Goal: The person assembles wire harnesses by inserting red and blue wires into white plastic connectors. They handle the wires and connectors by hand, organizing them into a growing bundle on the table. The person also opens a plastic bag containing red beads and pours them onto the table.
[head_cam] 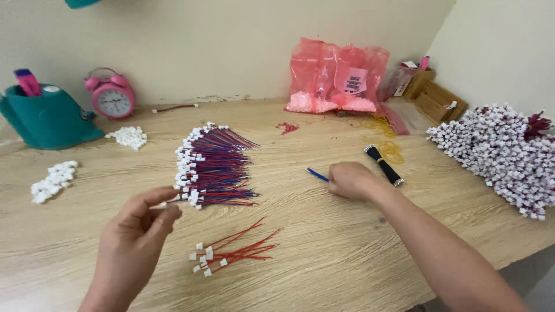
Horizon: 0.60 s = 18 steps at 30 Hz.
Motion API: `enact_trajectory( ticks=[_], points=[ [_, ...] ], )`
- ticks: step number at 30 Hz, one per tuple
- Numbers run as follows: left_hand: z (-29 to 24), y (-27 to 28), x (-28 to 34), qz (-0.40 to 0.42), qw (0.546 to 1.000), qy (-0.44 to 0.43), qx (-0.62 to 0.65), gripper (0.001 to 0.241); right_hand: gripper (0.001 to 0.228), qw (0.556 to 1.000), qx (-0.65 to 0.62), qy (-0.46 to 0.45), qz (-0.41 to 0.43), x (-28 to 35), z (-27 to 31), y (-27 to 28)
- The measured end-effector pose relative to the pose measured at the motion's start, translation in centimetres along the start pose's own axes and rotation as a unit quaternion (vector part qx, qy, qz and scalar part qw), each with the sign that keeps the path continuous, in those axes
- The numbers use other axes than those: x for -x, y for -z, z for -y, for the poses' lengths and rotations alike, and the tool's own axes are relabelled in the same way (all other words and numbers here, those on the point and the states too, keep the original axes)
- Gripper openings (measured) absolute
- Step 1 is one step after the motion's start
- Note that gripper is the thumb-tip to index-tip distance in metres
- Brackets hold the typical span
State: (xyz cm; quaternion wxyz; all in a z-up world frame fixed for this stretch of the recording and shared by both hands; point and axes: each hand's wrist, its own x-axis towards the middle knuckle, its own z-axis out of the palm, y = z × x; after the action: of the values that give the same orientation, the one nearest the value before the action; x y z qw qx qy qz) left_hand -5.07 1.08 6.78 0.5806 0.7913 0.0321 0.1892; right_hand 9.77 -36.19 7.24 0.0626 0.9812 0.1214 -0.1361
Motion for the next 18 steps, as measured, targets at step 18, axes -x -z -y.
enact_trajectory(
  ticks=[18],
  points=[
    [3.0,-5.5,7.8,0.077,0.988,-0.026,0.135,0.025,0.025,0.459,-0.866,0.190,-0.054,-1.1,0.4,-3.9]
  ],
)
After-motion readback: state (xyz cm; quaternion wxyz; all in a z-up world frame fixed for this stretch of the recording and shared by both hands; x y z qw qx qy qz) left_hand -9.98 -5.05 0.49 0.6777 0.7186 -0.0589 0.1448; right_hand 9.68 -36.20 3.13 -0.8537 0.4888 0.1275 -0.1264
